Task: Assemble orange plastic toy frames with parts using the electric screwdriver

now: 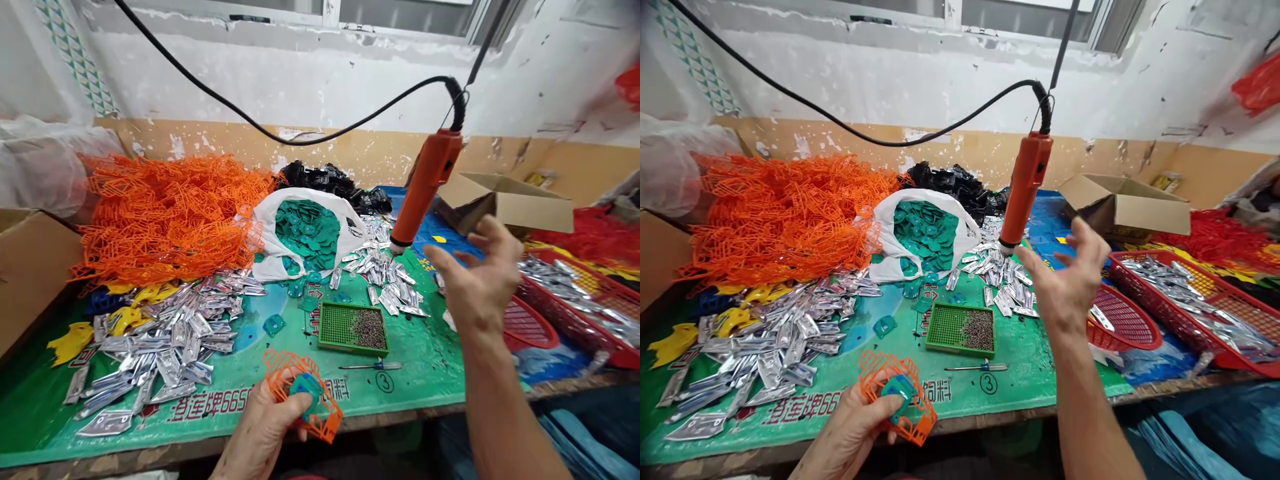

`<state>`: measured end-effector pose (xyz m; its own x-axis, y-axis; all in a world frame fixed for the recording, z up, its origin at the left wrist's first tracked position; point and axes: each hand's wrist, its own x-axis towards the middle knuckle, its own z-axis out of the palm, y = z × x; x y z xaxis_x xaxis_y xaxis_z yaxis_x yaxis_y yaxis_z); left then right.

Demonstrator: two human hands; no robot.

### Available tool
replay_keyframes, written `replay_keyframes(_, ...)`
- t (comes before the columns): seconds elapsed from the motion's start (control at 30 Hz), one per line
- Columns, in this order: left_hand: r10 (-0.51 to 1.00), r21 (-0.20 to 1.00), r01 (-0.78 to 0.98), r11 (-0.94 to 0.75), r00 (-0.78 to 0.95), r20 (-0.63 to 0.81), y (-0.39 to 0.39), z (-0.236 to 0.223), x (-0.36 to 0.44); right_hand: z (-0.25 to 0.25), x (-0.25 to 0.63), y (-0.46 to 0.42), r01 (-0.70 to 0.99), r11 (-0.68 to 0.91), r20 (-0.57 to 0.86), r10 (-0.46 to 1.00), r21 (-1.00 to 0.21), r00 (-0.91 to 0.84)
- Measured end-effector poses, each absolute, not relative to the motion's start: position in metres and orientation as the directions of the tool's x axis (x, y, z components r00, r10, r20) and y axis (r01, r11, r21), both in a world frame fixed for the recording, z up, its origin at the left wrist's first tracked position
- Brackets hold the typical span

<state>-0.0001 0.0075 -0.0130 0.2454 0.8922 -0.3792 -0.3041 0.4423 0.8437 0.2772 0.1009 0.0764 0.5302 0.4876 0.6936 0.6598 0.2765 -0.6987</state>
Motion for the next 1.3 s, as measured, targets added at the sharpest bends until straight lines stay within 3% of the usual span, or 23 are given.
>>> replay_keyframes(0.07,0.878,0.837,-0.293,0.462,0.284,-0.385,0.010,-0.012,0.004,0.085,0.289,0.140,0.524,0.328,0.603,0.590,-0.786,0.536)
replay_keyframes(0.13,0.861,0.824,-0.287,0.489,0.310,-0.403,0.013,-0.012,0.008,0.087,0.291,0.172,0.259,0.426,0.499,0.739,-0.867,0.453)
replay_keyframes(0.23,0.816,0.785,-0.269,0.558,0.346,-0.462,0.018,-0.016,0.011,0.086,0.279,0.196,0.047,0.390,0.381,0.854,-0.919,0.356)
replay_keyframes(0.57,0.764,0.760,-0.208,0.616,0.395,-0.511,0.028,-0.025,0.017,0.087,0.217,0.114,-0.028,0.266,0.263,0.961,-0.963,0.090)
replay_keyframes(0.7,0.764,0.749,-0.226,0.622,0.385,-0.518,0.028,-0.025,0.017,0.063,0.203,0.093,-0.033,0.210,0.204,0.972,-0.977,0.120)
replay_keyframes(0.97,0.771,0.739,-0.259,0.622,0.366,-0.521,0.028,-0.023,0.020,0.037,0.198,0.089,-0.020,0.242,0.217,0.903,-0.970,0.372)
replay_keyframes(1.3,0.751,0.710,-0.278,0.647,0.393,-0.530,0.029,-0.029,0.017,0.028,0.197,0.086,-0.037,0.256,0.228,0.908,-0.966,0.352)
